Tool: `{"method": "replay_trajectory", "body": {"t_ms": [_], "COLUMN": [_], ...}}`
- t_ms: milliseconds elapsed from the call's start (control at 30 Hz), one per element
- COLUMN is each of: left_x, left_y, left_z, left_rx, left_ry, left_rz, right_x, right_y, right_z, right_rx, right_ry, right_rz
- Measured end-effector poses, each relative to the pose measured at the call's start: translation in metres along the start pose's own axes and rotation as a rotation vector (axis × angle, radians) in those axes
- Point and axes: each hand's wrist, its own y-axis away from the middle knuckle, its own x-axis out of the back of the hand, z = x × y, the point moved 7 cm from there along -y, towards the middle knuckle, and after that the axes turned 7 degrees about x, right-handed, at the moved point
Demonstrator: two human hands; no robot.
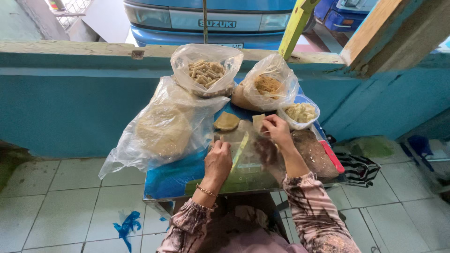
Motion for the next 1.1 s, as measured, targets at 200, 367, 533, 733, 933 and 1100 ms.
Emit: {"method": "replay_trajectory", "body": {"t_ms": [200, 367, 533, 733, 933, 1100], "left_x": [0.018, 0.031, 0.034, 0.027, 0.017, 0.027], "left_y": [-0.002, 0.001, -0.003, 0.005, 0.02, 0.025], "left_z": [0.012, 0.02, 0.023, 0.024, 0.038, 0.044], "left_rx": [0.035, 0.042, -0.032, -0.109, -0.295, -0.375], "left_ry": [0.059, 0.132, 0.086, 0.07, -0.074, -0.193], "left_rz": [0.023, -0.051, -0.111, -0.146, -0.177, -0.138], "right_x": [-0.035, -0.094, -0.095, -0.023, 0.005, 0.011], "right_y": [0.113, 0.172, 0.174, 0.162, 0.187, 0.2], "right_z": [-0.127, -0.145, -0.148, -0.146, -0.146, -0.141], "right_rx": [0.589, 0.697, 0.731, 0.567, 0.551, 0.558], "right_ry": [0.602, 0.932, 0.755, 0.805, 1.0, 1.108], "right_rz": [-0.114, -0.239, -0.209, -0.015, 0.036, 0.148]}}
